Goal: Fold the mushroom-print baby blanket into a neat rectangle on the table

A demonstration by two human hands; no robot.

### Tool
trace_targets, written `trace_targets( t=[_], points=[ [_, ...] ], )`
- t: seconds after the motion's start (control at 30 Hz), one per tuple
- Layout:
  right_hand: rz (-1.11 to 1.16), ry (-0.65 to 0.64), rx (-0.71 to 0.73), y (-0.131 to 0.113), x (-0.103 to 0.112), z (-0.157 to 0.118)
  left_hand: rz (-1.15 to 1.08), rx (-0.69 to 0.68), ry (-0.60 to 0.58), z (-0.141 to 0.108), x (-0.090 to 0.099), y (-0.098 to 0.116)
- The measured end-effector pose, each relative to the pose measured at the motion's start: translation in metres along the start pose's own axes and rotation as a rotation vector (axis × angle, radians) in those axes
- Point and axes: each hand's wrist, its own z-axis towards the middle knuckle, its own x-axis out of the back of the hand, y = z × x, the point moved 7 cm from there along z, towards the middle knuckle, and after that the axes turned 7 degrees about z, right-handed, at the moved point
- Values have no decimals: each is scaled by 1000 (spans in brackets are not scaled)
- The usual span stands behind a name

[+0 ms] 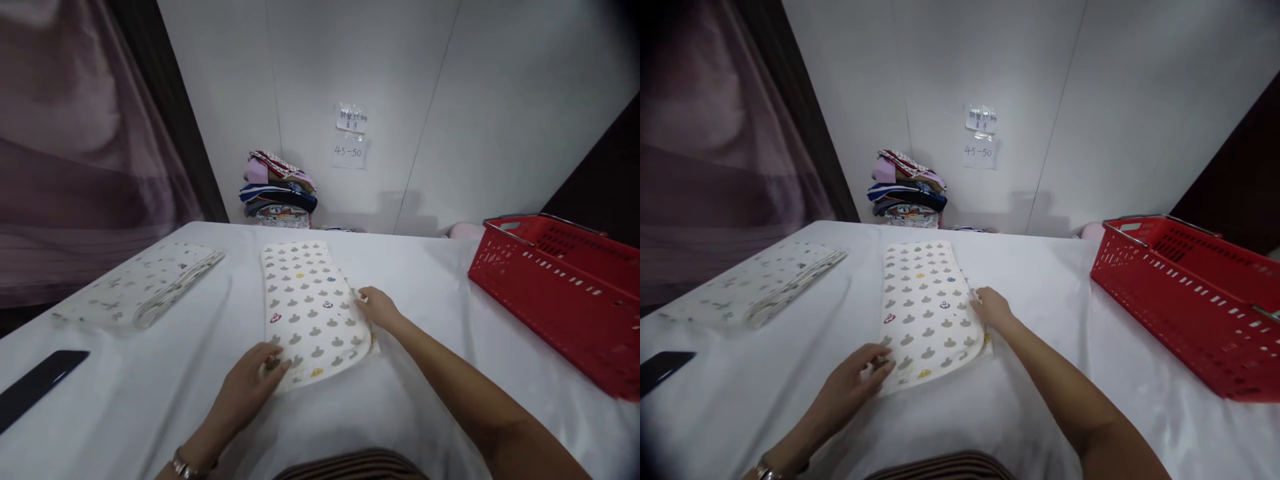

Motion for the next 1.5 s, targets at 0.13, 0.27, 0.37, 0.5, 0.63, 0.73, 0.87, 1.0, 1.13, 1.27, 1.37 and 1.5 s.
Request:
trace_targets(
  t=[0.13,0.27,0.37,0.5,0.63,0.73,0.87,1.0,1.13,1.27,1.37,1.5],
  points=[
    [9,-107,-78,3,-17,35,86,11,168,26,2,-10],
    [30,-118,-131,7,-23,53,201,-104,231,36,-20,-13],
    [160,-168,-192,9,-23,58,218,-142,232,33,-32,-13],
    [397,-234,-317,11,-20,61,223,-143,237,29,-33,-11],
    [525,-327,-414,14,-26,65,241,-140,224,30,-32,-11],
    [593,-365,-430,16,-33,70,251,-148,225,30,-33,-11],
    [568,-273,-363,17,-33,74,276,-151,237,29,-34,-11],
    [299,-110,-212,17,-22,72,257,-168,241,29,-34,-10],
    [91,-170,-169,20,-26,69,232,-184,246,27,-32,-8],
    [44,-233,-156,16,-26,75,202,-135,263,31,-29,-18],
    [165,-228,-212,11,-24,85,203,-105,283,47,-26,-28],
    [385,-179,-357,12,-27,100,290,-126,250,86,-25,-31]
  ],
)
